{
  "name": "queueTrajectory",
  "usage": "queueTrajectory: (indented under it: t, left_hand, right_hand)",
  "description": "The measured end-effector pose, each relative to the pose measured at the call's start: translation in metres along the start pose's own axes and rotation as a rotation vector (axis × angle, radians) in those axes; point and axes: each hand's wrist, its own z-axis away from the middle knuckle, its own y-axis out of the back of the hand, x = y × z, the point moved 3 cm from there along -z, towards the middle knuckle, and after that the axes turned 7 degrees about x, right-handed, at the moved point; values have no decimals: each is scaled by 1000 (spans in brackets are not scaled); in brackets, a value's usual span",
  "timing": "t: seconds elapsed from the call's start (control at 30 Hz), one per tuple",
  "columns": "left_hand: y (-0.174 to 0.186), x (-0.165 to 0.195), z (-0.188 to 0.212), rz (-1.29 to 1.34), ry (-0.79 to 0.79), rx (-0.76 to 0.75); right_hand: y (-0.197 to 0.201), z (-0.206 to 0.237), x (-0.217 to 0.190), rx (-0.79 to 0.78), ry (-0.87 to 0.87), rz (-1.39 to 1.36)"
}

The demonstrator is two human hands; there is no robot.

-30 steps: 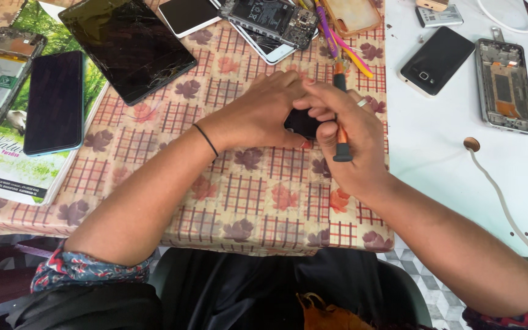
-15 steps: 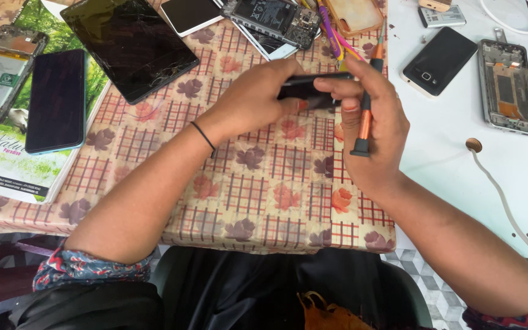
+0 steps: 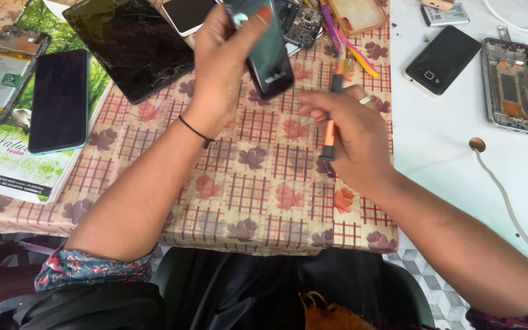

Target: The person disassembles a smartphone, removes the battery, and uses a screwdriver to pry open the casing. They then connect a charger to a different phone and plug it into a power adapter.

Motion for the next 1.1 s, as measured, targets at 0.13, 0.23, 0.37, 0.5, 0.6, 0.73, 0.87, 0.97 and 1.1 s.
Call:
queueTrajectory:
  t: [0.13, 0.23, 0.37, 0.5, 0.6, 0.73, 0.87, 0.97, 1.1]
  left_hand:
    - [11, -2, -4, 253, 147, 118]
    - [15, -7, -5, 205, 316, 150]
    - [9, -11, -3, 181, 339, 112]
    - [5, -14, 2, 150, 376, 105]
    - [3, -16, 3, 158, 387, 118]
    - [4, -23, 4, 124, 395, 118]
    - [5, -29, 3, 89, 363, 150]
    - [5, -33, 3, 24, 359, 148]
    - [-2, -40, 8, -52, 418, 163]
  right_hand:
    - [-14, -2, 3, -183, -32, 113]
    - [-18, -2, 5, -247, -45, 192]
    - [-19, -1, 9, -287, -79, 235]
    - [-24, -1, 14, -257, -37, 250]
    - [-26, -1, 22, -268, -87, 247]
    - [-25, 0, 24, -241, -76, 238]
    - [-25, 0, 22, -204, -80, 268]
    - [-22, 1, 23, -149, -238, 99]
    - [-19, 1, 17, -79, -267, -20]
